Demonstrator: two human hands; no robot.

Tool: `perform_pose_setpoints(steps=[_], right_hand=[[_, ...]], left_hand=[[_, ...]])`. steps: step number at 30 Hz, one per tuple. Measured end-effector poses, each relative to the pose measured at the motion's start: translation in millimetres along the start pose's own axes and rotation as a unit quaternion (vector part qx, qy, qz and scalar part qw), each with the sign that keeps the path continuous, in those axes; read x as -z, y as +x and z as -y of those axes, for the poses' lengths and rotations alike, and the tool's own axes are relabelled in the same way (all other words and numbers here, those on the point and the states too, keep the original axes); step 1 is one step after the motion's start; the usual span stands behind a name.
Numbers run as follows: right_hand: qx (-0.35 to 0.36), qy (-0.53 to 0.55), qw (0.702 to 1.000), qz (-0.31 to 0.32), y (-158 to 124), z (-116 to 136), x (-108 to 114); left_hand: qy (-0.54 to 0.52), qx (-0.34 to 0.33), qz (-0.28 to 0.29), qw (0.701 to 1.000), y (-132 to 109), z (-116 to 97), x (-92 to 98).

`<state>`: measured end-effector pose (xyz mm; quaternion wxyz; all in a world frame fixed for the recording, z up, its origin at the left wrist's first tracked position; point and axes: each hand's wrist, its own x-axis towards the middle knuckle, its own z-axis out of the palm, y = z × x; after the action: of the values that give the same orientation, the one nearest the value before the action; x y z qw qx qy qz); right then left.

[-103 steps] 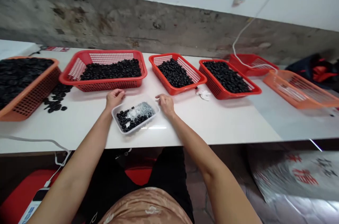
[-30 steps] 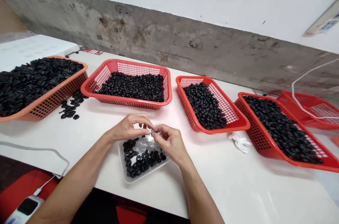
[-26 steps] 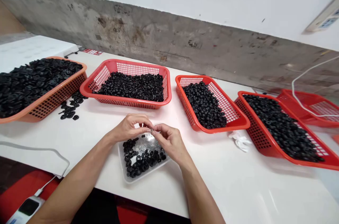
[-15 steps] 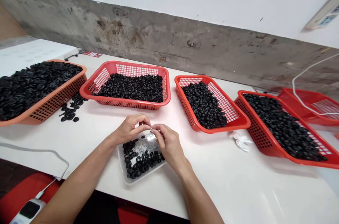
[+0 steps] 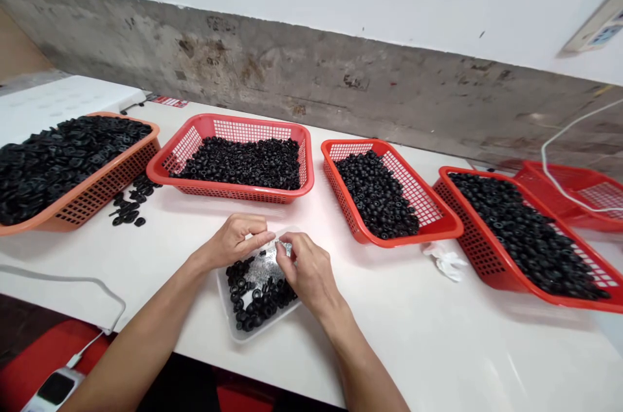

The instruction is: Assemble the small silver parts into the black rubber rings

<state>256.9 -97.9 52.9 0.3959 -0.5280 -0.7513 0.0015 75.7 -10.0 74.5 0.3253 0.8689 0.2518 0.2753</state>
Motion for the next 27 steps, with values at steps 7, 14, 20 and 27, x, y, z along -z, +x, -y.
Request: perform_pose_setpoints(steps=[7, 14, 20, 27], right_hand=[[0.003, 0.007, 1.0, -0.007, 0.7, 0.6, 1.6], [0.035, 0.017, 0.999, -0.015, 1.3, 1.6, 3.3], [0.003, 0.077, 0.997, -0.005, -1.0, 1.4, 3.5], [-0.103, 0.191, 0.975, 0.049, 2.5, 2.9, 10.5]], left_hand=[[-0.042, 0.02, 0.069, 0.997, -2.0, -3.5, 6.0], [-0.063, 0.022, 0.044, 0.997, -1.3, -5.9, 2.7], [-0.11, 0.019, 0.055, 0.992, -1.0, -4.5, 5.8], [-0.109, 0.009, 0.023, 0.994, 0.8, -4.8, 6.4]])
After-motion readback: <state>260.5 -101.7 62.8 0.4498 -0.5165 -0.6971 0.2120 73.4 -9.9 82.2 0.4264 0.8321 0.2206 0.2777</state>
